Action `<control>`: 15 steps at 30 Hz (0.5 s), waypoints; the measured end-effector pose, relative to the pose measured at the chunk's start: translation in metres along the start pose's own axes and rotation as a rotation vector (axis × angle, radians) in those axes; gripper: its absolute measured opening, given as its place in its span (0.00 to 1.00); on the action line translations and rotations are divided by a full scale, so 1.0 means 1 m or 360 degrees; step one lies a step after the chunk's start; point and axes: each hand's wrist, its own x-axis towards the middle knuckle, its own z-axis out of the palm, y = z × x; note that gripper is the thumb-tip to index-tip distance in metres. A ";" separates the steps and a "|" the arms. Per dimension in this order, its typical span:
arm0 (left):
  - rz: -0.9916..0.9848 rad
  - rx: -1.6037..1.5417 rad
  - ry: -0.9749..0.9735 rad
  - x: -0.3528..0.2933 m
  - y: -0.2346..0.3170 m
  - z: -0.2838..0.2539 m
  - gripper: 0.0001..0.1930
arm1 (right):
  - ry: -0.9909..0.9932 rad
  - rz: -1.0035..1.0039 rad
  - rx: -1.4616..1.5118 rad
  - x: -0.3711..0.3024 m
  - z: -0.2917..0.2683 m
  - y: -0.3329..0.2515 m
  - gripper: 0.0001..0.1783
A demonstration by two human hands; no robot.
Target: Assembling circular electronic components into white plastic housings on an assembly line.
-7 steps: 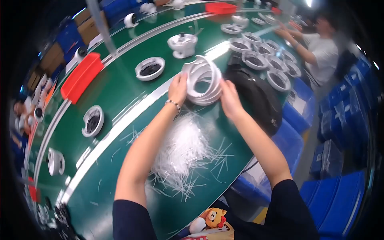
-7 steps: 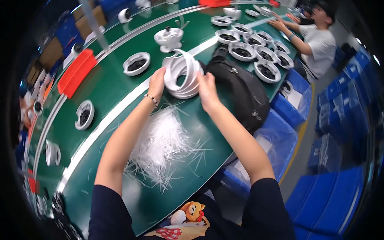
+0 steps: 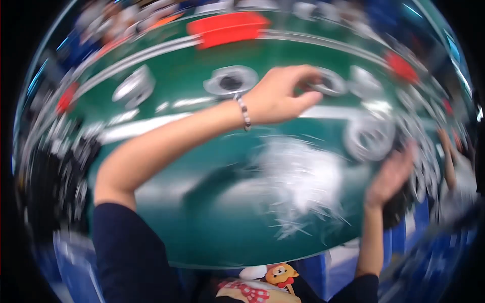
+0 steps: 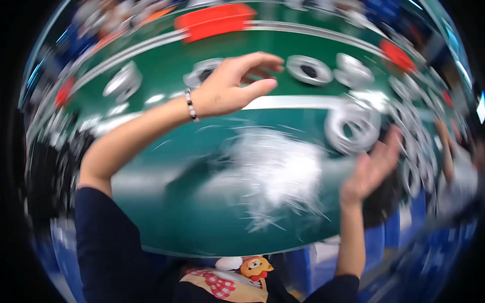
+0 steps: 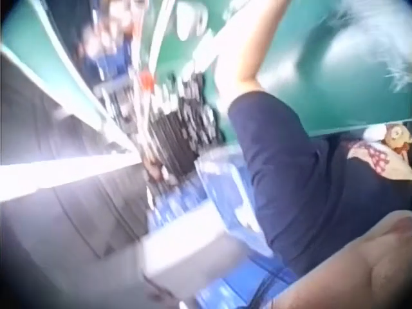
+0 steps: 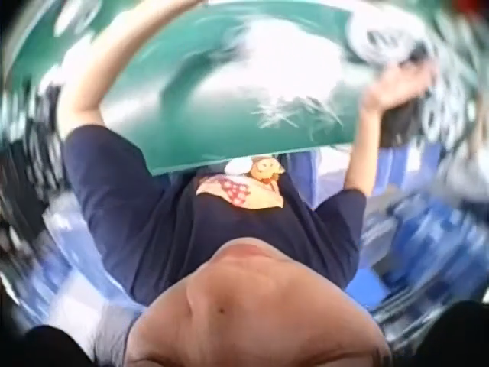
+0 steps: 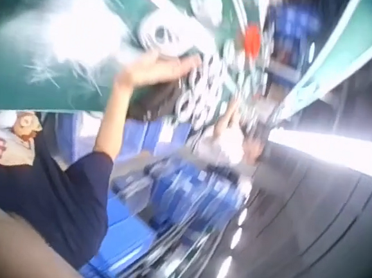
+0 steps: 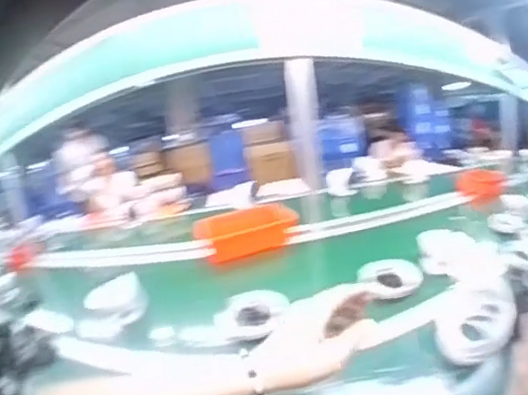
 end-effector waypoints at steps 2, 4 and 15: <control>0.0023 0.0432 0.0096 -0.066 0.027 -0.090 0.14 | -0.0217 -0.0444 -0.0133 0.003 0.024 -0.039 0.45; 0.0140 0.1132 0.0241 -0.150 0.052 -0.169 0.09 | -0.0432 -0.0995 -0.0308 -0.010 0.040 -0.053 0.46; -0.4159 0.1356 0.0633 -0.657 0.404 -0.201 0.14 | -0.0405 -0.1735 0.0825 -0.027 0.221 -0.149 0.38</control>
